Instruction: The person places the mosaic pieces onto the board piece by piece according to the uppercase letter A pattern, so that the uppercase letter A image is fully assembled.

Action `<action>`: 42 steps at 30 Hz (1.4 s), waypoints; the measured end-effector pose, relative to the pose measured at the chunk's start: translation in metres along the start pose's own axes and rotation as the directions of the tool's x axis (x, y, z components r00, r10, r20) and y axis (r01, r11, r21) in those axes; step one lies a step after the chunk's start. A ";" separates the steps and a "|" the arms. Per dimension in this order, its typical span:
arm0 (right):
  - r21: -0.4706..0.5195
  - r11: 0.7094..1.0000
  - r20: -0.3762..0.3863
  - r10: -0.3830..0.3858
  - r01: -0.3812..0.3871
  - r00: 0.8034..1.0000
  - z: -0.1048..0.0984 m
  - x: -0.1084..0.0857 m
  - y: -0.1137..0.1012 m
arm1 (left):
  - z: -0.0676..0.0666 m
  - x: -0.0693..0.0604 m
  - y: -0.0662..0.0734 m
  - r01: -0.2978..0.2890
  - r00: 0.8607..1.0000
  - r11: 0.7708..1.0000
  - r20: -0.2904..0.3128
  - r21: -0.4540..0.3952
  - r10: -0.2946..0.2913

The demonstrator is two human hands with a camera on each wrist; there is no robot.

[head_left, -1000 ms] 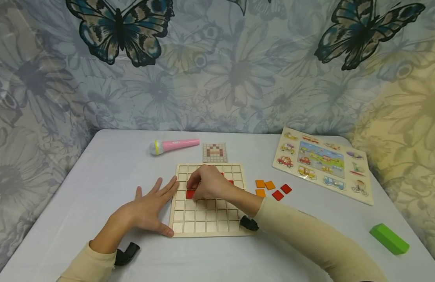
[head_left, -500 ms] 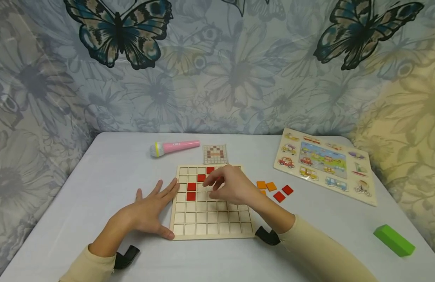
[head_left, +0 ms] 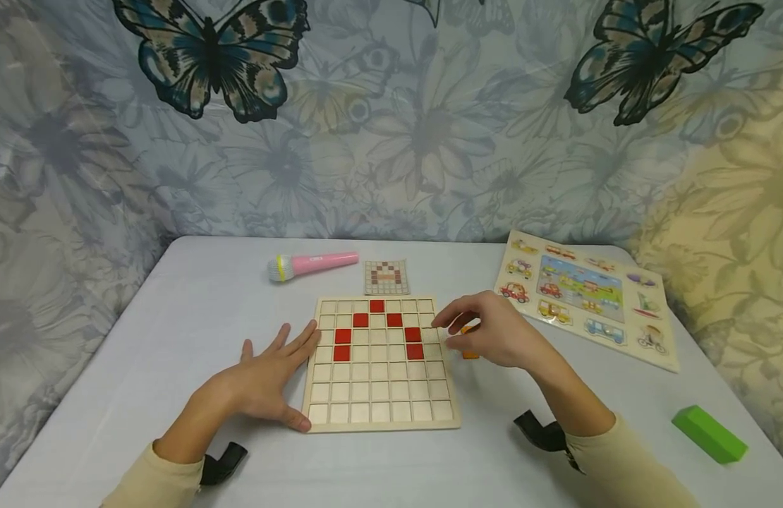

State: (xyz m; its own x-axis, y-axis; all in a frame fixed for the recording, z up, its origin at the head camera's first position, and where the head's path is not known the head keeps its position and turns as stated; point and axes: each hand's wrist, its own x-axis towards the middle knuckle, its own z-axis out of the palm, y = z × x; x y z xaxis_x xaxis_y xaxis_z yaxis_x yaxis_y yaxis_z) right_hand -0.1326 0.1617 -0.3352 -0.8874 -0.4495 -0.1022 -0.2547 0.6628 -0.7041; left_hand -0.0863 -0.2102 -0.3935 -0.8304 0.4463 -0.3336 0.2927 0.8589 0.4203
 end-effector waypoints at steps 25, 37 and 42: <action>-0.105 0.994 0.008 -0.015 0.015 1.000 -0.053 -0.020 0.084 | -0.002 -0.005 -0.001 -0.007 1.000 1.000 -0.010 0.005 0.007; -0.123 0.992 0.070 0.026 -0.017 0.997 -0.051 -0.016 0.102 | -0.001 -0.002 -0.001 -0.011 1.000 1.000 -0.007 0.001 0.011; -0.134 0.990 0.068 0.061 -0.052 0.996 -0.047 -0.016 0.104 | 0.000 -0.001 -0.002 -0.005 1.000 1.000 0.005 -0.003 0.005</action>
State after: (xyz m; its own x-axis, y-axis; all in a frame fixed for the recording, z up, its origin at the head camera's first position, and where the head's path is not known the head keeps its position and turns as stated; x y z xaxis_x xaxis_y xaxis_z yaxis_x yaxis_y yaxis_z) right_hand -0.1628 0.2664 -0.3741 -0.8733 -0.4476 -0.1924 -0.2577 0.7596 -0.5971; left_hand -0.0861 -0.2118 -0.3943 -0.8264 0.4519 -0.3360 0.2955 0.8559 0.4244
